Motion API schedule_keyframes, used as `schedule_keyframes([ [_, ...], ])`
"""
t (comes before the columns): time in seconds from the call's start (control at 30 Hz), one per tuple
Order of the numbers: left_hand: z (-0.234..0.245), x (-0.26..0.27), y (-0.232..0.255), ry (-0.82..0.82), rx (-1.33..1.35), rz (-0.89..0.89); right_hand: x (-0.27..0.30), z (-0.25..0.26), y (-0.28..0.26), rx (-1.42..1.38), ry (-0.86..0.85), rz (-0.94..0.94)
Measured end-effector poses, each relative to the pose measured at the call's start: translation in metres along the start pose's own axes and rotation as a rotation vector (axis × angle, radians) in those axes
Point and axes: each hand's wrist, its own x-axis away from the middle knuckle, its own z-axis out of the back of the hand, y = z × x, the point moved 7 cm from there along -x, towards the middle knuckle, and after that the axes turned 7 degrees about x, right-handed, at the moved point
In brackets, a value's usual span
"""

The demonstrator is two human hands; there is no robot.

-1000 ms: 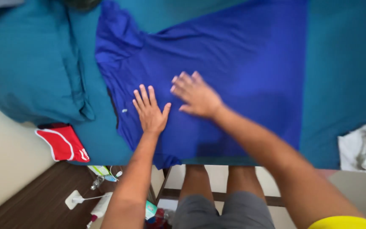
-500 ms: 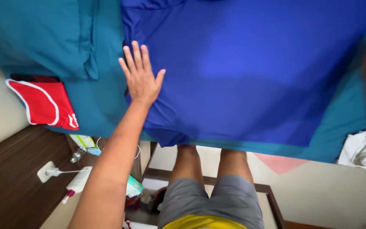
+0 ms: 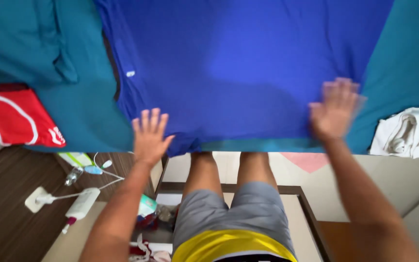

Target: Folding various shirts and tank tops on a bed.

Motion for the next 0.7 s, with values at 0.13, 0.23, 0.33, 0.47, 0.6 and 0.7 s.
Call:
schedule_keyframes([
  [0.13, 0.024, 0.066, -0.019, 0.011, -0.102, 0.254, 0.069, 0.030, 0.093, -0.013, 0.101, -0.204],
  [0.23, 0.002, 0.097, -0.029, 0.031, 0.300, 0.719, 0.091, 0.030, 0.087, -0.014, 0.079, -0.309],
  [0.33, -0.060, 0.096, -0.014, 0.352, 0.775, 0.825, 0.099, 0.001, 0.086, -0.251, -0.058, -0.517],
  [0.47, -0.103, 0.086, 0.002, 0.163, 1.120, 1.023, 0.098, -0.030, 0.078, -0.476, -0.107, -0.480],
  [0.6, -0.152, 0.095, 0.013, -0.054, 1.191, 0.859, 0.110, -0.050, 0.096, -0.747, -0.277, -0.593],
  [0.7, -0.144, 0.109, 0.017, -0.328, 1.001, 0.778, 0.121, -0.058, 0.109, -0.895, -0.333, -0.692],
])
